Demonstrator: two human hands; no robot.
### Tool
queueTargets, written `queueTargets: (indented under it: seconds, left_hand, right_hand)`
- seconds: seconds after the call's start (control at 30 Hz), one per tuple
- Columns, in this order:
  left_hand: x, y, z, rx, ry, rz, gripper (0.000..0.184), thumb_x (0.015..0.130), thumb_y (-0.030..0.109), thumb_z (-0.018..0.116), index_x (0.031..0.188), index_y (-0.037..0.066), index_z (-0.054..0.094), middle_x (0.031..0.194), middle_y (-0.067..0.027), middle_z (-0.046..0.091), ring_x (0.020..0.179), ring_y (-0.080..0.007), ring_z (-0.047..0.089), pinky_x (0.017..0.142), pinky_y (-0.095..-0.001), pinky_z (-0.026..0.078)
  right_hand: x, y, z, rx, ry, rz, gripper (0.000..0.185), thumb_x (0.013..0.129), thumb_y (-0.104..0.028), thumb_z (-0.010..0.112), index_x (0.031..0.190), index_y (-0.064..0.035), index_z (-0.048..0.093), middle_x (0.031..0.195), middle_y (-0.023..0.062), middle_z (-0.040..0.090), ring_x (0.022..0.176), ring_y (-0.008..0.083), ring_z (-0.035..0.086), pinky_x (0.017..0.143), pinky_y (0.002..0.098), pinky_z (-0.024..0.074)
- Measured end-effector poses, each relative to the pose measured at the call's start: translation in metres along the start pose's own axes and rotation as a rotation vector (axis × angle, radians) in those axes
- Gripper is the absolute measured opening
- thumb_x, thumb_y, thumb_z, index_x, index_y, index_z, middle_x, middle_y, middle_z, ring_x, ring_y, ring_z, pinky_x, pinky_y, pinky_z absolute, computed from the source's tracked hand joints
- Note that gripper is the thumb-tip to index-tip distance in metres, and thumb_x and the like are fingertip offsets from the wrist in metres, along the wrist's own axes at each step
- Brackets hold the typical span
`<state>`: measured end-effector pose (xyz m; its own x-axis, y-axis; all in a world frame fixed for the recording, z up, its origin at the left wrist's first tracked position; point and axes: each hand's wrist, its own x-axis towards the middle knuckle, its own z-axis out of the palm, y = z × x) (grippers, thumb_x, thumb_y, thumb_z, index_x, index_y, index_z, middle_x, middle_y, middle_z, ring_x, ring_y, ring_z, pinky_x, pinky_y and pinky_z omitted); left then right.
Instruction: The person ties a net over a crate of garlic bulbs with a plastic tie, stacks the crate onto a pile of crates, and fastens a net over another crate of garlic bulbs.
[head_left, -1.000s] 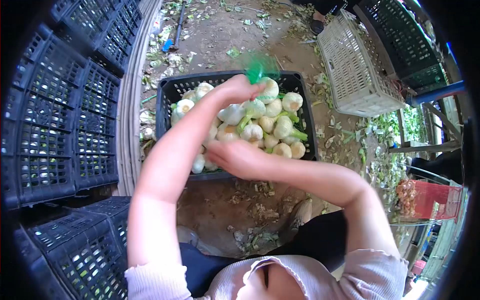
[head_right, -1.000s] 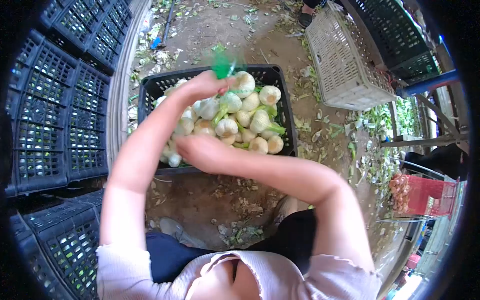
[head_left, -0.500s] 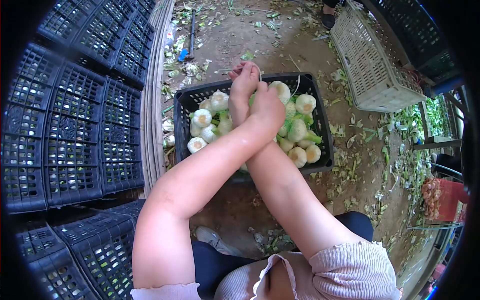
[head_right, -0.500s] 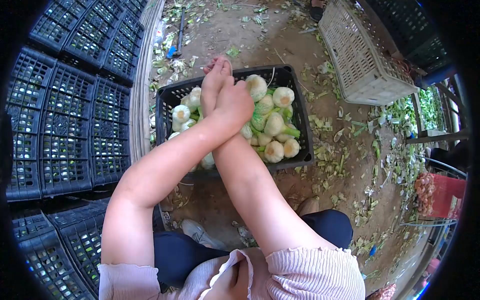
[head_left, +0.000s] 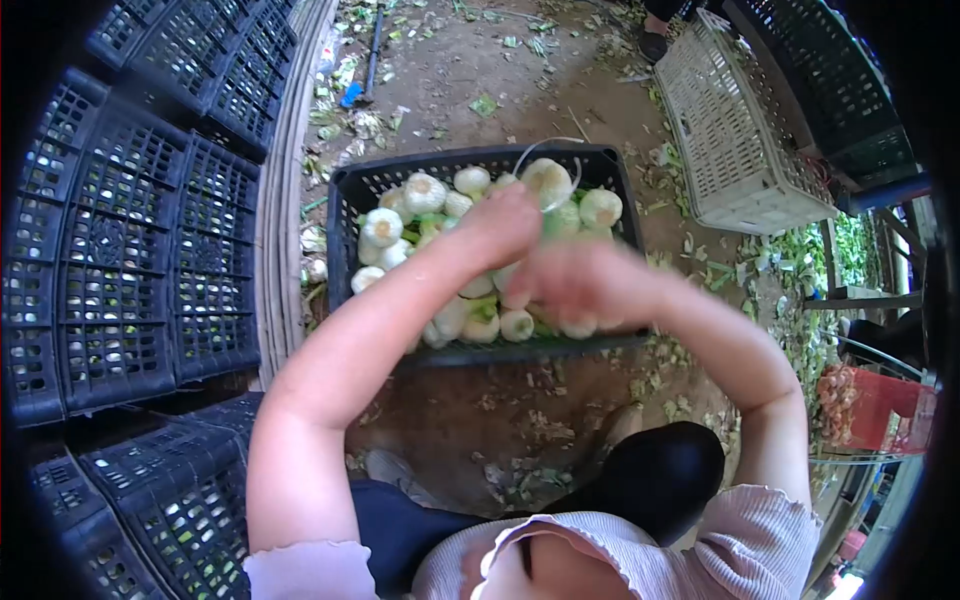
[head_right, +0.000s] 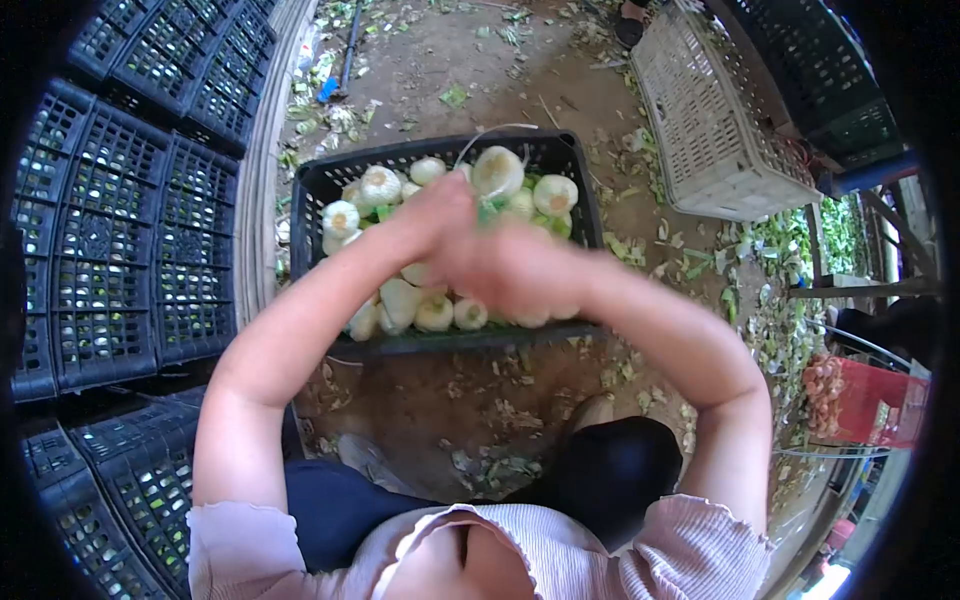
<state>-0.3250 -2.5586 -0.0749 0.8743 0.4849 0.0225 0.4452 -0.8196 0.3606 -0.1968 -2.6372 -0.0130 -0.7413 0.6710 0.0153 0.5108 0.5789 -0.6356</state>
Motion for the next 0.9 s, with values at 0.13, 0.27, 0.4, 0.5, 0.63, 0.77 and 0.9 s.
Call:
queueTargets:
  seconds: [0.13, 0.27, 0.4, 0.5, 0.63, 0.77, 0.9]
  left_hand:
    - [-0.006, -0.001, 0.001, 0.08, -0.011, 0.071, 0.016, 0.063, -0.003, 0.045, 0.077, -0.003, 0.052, 0.085, -0.0139, 0.053, 0.083, -0.0302, 0.05, 0.072, -0.0384, 0.042]
    - [-0.009, -0.018, 0.008, -0.283, 0.211, -0.144, 0.017, 0.076, 0.016, 0.049, 0.066, 0.002, 0.052, 0.074, -0.0075, 0.054, 0.076, -0.0218, 0.049, 0.069, -0.0324, 0.04]
    - [0.0, -0.009, -0.009, -1.216, 0.361, -0.542, 0.043, 0.082, 0.044, 0.048, 0.056, 0.009, 0.048, 0.067, -0.0008, 0.051, 0.071, -0.0121, 0.043, 0.073, -0.0252, 0.034]
    - [0.009, -0.031, 0.0, -1.272, 0.298, -0.583, 0.042, 0.082, 0.042, 0.049, 0.056, 0.008, 0.05, 0.07, -0.0032, 0.053, 0.074, -0.0126, 0.045, 0.077, -0.0282, 0.032]
    - [0.025, 0.002, -0.051, -0.676, -0.108, -0.761, 0.041, 0.078, 0.038, 0.052, 0.055, 0.005, 0.051, 0.067, -0.008, 0.053, 0.071, -0.019, 0.045, 0.07, -0.0352, 0.037]
    - [0.037, 0.006, -0.063, -0.204, -0.317, -0.638, 0.036, 0.073, 0.034, 0.056, 0.06, 0.0, 0.058, 0.075, -0.0183, 0.058, 0.069, -0.0262, 0.057, 0.062, -0.0389, 0.042]
    - [0.038, 0.013, -0.06, 0.194, -0.427, -0.436, 0.027, 0.069, 0.02, 0.052, 0.076, -0.005, 0.06, 0.08, -0.0256, 0.057, 0.077, -0.0331, 0.059, 0.067, -0.0397, 0.045]
  right_hand:
    - [0.043, 0.068, -0.035, -0.266, 0.468, 0.076, 0.026, 0.071, -0.002, 0.05, 0.094, -0.0092, 0.057, 0.095, 0.0084, 0.057, 0.085, 0.0294, 0.053, 0.072, 0.0359, 0.0439]
    - [0.036, 0.117, -0.029, -0.262, 0.113, 0.201, 0.017, 0.073, -0.007, 0.048, 0.089, -0.0048, 0.055, 0.087, 0.0121, 0.055, 0.083, 0.0311, 0.052, 0.07, 0.0358, 0.0427]
    - [-0.036, 0.113, -0.019, -0.33, 0.282, 0.32, 0.011, 0.074, -0.014, 0.05, 0.08, -0.0066, 0.055, 0.075, 0.012, 0.057, 0.073, 0.0299, 0.055, 0.065, 0.0389, 0.0436]
    - [-0.069, 0.052, 0.021, -0.393, 0.037, 0.466, 0.009, 0.073, -0.015, 0.05, 0.08, -0.011, 0.054, 0.07, 0.0102, 0.055, 0.067, 0.0287, 0.056, 0.058, 0.0399, 0.0439]
    - [-0.014, -0.007, 0.07, 0.021, 0.299, 0.215, 0.018, 0.079, -0.025, 0.045, 0.076, -0.0083, 0.05, 0.06, 0.0133, 0.052, 0.059, 0.0327, 0.054, 0.055, 0.0443, 0.0413]
    - [0.126, 0.022, 0.111, 0.117, 0.612, 0.252, 0.015, 0.08, -0.018, 0.044, 0.082, -0.0057, 0.054, 0.061, 0.0108, 0.053, 0.059, 0.0296, 0.053, 0.058, 0.04, 0.0414]
    - [0.168, 0.029, 0.079, 0.581, 1.148, 0.121, 0.02, 0.084, -0.019, 0.045, 0.087, -0.0034, 0.056, 0.057, 0.003, 0.051, 0.05, 0.0142, 0.048, 0.048, 0.0284, 0.0395]
